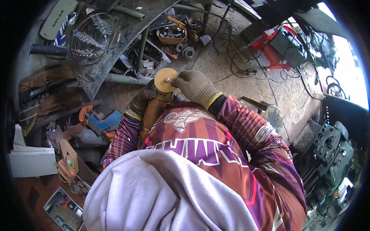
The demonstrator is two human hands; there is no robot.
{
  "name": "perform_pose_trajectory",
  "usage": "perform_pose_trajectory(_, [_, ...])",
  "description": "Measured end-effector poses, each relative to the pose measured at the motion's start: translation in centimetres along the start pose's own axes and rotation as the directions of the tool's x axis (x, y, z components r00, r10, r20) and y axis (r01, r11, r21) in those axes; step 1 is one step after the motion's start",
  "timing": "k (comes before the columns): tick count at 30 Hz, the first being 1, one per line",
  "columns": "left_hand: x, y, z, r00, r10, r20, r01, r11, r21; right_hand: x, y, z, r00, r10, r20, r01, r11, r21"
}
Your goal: The person uses an angle grinder to smooth a metal structure and a separate metal rod on a workbench.
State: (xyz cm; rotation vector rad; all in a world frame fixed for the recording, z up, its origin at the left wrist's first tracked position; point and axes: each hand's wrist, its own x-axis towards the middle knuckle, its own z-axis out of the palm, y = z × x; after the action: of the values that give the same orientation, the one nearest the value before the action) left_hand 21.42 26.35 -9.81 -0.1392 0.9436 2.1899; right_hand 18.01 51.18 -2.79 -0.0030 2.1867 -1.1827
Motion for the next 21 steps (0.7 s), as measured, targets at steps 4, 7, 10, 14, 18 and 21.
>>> perform_pose_trajectory(4, [2.8,-2.5,2.9,0.975,-0.116,0.192,0.128,0.990,-0.051,-2.3,5.5,-1.9,0.987,-0.112,-0.117,0.111,0.994,-0.010])
perform_pose_trajectory(7, [4.8,-6.0,3.8,0.974,-0.155,0.166,0.161,0.987,-0.024,-5.8,8.0,-5.6,0.986,-0.089,-0.143,0.076,0.993,-0.093])
perform_pose_trajectory(10, [6.9,-9.0,4.7,0.966,-0.205,0.155,0.208,0.978,0.002,-8.2,13.1,-8.7,0.952,-0.090,-0.293,0.085,0.996,-0.030])
perform_pose_trajectory(14, [9.9,-12.0,5.3,0.940,-0.274,0.206,0.269,0.962,0.052,-13.3,17.1,-12.7,0.913,-0.111,-0.392,0.210,0.953,0.218])
perform_pose_trajectory(18, [12.3,-11.9,10.3,0.909,-0.382,0.168,0.360,0.921,0.149,-16.8,18.3,-14.7,0.729,-0.371,-0.575,0.362,0.922,-0.137])
perform_pose_trajectory(21, [13.1,-11.3,10.8,0.886,-0.449,0.117,0.418,0.882,0.218,-17.8,17.9,-15.6,0.632,-0.480,-0.608,0.401,0.874,-0.273])
